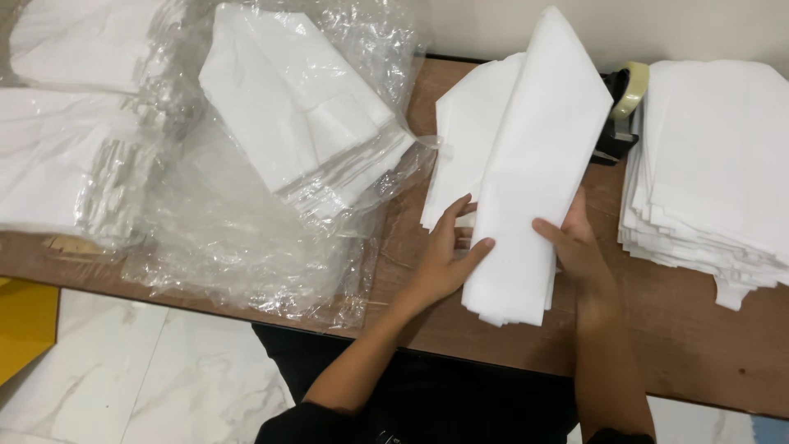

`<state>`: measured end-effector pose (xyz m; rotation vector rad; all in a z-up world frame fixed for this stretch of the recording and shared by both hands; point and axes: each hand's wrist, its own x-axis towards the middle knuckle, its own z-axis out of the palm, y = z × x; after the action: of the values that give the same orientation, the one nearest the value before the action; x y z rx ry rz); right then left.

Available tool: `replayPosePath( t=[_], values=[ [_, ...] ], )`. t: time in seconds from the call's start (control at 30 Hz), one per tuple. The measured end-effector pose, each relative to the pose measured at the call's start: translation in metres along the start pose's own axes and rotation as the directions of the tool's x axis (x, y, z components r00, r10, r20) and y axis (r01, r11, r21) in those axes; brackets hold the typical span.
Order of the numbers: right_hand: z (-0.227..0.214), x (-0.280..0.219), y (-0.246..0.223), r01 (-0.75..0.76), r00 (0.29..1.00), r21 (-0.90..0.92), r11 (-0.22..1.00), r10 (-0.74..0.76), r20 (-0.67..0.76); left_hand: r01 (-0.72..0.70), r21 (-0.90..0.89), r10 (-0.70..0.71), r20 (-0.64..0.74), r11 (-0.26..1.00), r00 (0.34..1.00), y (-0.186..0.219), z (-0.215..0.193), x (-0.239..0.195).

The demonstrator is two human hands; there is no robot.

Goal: The person repeatedly picks up stacks of white folded items, places them into clear plastic bags, and sets the sealed bags aside. The process is repeated multiple times with consistent hand movements and alignment of the items before bagging.

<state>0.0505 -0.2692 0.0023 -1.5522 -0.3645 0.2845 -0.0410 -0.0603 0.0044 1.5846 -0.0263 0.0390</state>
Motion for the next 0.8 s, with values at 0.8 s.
replayPosePath(
  t=[0.8],
  values=[
    [0.042, -0.012, 0.029, -0.070, 0.822, -0.087, 0.994, 0.106, 0.560, 0.054, -0.121, -0.084, -0.255, 0.991, 0.963, 0.036, -0.046, 0.010]
  ],
)
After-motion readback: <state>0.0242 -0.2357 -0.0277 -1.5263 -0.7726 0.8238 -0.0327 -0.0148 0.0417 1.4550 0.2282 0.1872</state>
